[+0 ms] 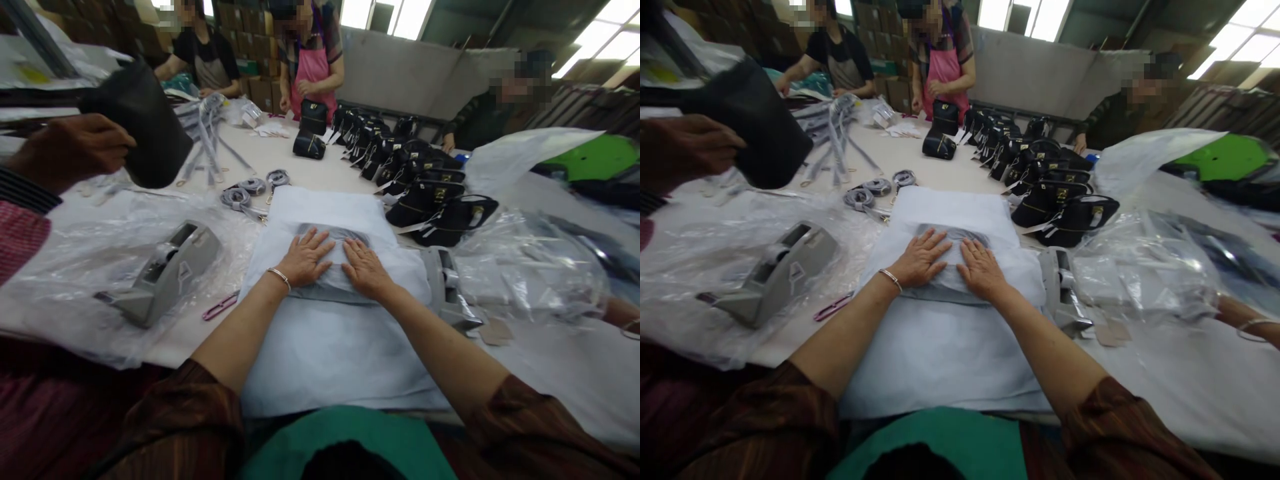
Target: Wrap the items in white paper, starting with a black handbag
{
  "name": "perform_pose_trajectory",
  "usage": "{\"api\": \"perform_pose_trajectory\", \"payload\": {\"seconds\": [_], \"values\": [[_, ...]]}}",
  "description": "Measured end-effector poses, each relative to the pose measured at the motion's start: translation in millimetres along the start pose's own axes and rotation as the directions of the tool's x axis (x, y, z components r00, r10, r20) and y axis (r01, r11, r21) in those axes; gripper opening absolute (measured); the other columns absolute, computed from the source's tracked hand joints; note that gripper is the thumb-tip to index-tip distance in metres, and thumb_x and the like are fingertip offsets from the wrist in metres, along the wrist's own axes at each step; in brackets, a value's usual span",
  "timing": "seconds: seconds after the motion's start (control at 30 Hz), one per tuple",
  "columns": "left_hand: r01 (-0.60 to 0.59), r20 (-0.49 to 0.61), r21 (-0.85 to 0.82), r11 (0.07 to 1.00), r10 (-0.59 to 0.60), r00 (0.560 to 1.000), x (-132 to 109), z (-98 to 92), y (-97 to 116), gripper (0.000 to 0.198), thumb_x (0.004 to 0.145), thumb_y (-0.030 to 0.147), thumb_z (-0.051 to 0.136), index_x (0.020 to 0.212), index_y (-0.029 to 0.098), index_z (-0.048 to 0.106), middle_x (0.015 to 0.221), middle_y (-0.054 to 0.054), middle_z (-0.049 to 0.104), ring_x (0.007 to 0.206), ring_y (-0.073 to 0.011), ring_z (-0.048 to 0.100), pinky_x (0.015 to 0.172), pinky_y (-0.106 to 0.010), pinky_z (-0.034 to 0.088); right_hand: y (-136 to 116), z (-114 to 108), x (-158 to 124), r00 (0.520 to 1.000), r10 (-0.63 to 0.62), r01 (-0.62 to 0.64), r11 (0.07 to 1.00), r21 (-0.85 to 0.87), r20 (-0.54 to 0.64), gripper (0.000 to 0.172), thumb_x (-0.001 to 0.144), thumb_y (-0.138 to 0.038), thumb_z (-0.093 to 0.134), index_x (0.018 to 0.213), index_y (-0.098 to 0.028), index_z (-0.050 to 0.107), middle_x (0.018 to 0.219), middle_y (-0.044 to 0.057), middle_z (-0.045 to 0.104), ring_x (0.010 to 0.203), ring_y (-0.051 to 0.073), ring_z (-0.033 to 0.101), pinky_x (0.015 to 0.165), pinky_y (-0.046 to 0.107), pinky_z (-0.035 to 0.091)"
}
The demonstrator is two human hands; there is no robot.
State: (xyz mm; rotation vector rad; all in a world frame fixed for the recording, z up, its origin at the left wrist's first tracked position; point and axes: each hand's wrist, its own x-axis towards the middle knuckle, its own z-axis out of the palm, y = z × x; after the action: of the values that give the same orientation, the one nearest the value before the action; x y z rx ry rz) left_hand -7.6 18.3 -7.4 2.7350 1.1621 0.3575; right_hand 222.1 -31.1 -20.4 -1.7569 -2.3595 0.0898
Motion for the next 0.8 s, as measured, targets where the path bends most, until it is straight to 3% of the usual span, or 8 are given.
{"api": "perform_pose_trajectory", "payload": {"seconds": [0.1,0.23,0.37,0.47,0.53,0.63,0.7,0.8], "values": [[0.018,0.013,-0.016,1.000,-0.018,1.000,0.8,-1.9,2.1,0.061,0.099,0.051,0.050,0.156,0.030,0.040,0.168,-0.006,0.025,0.155,-0.0382,0.014,0.120,-0.064,0.022,10.2,-18.9,0.3,0.998,0.055,-0.054,0.998,-0.038,0.009,0.060,0.103,-0.037,0.039,0.157,-0.011,0.039,0.165,0.014,0.029,0.151,0.038,0.026,0.119,0.058,0.026],[0.023,-0.005,-0.032,0.999,-0.023,1.000,0.6,-0.8,1.5,0.062,0.098,0.050,0.052,0.155,0.030,0.040,0.168,-0.006,0.025,0.155,-0.0385,0.015,0.120,-0.065,0.021,-1.0,-36.9,-8.5,0.993,0.045,-0.050,0.998,-0.043,-0.104,0.059,0.102,-0.037,0.043,0.155,-0.011,0.043,0.165,0.015,0.029,0.152,0.039,0.022,0.121,0.056,0.022],[0.016,-0.035,-0.027,1.000,-0.017,0.999,0.0,2.3,-0.1,0.063,0.097,0.049,0.054,0.155,0.029,0.041,0.168,-0.006,0.027,0.155,-0.0382,0.017,0.120,-0.063,0.022,-16.5,-16.8,-23.3,0.996,-0.075,0.074,0.997,-0.007,-0.048,0.063,0.103,-0.044,0.044,0.158,-0.015,0.036,0.167,0.012,0.024,0.155,0.033,0.017,0.123,0.052,0.019],[0.000,-0.045,-0.010,1.000,-0.001,0.999,0.3,4.7,-1.8,0.063,0.097,0.050,0.053,0.155,0.029,0.041,0.168,-0.006,0.027,0.155,-0.0377,0.017,0.121,-0.063,0.023,-8.0,2.4,-28.9,0.999,0.039,-0.038,0.999,0.018,-0.015,0.068,0.103,-0.046,0.044,0.159,-0.008,0.033,0.166,0.017,0.026,0.154,0.031,0.023,0.122,0.047,0.025],[-0.002,-0.047,0.000,1.000,0.002,0.999,0.6,5.4,-2.7,0.062,0.097,0.050,0.053,0.155,0.029,0.042,0.167,-0.006,0.027,0.155,-0.0371,0.017,0.120,-0.063,0.023,2.3,3.2,-33.4,0.995,0.096,-0.096,0.995,0.009,-0.024,0.066,0.103,-0.044,0.042,0.156,-0.004,0.036,0.164,0.020,0.031,0.151,0.031,0.029,0.120,0.045,0.029],[0.004,-0.048,0.005,1.000,-0.004,0.999,1.4,4.7,-3.2,0.061,0.098,0.050,0.051,0.154,0.027,0.042,0.167,-0.007,0.028,0.155,-0.0371,0.018,0.119,-0.063,0.026,15.5,-16.6,-49.8,0.994,0.089,-0.090,0.996,-0.017,-0.058,0.057,0.102,-0.041,0.044,0.147,-0.005,0.050,0.155,0.021,0.046,0.144,0.033,0.041,0.117,0.048,0.034],[0.002,-0.048,0.004,1.000,-0.002,0.999,2.1,3.9,-3.2,0.061,0.098,0.049,0.050,0.154,0.026,0.043,0.166,-0.007,0.030,0.154,-0.0373,0.019,0.118,-0.062,0.028,27.3,-39.2,-67.5,0.985,0.076,-0.078,0.997,-0.007,-0.155,0.051,0.100,-0.039,0.048,0.141,-0.010,0.058,0.149,0.019,0.053,0.140,0.033,0.045,0.115,0.049,0.035],[-0.012,-0.050,0.010,1.000,0.012,0.999,3.4,4.4,-4.1,0.060,0.098,0.050,0.050,0.153,0.025,0.045,0.166,-0.008,0.032,0.154,-0.0368,0.020,0.118,-0.058,0.031,61.0,-75.2,-98.7,0.915,0.177,-0.164,0.984,0.067,-0.363,0.042,0.097,-0.035,0.049,0.129,-0.014,0.066,0.136,0.018,0.063,0.130,0.031,0.054,0.112,0.046,0.039]]}}
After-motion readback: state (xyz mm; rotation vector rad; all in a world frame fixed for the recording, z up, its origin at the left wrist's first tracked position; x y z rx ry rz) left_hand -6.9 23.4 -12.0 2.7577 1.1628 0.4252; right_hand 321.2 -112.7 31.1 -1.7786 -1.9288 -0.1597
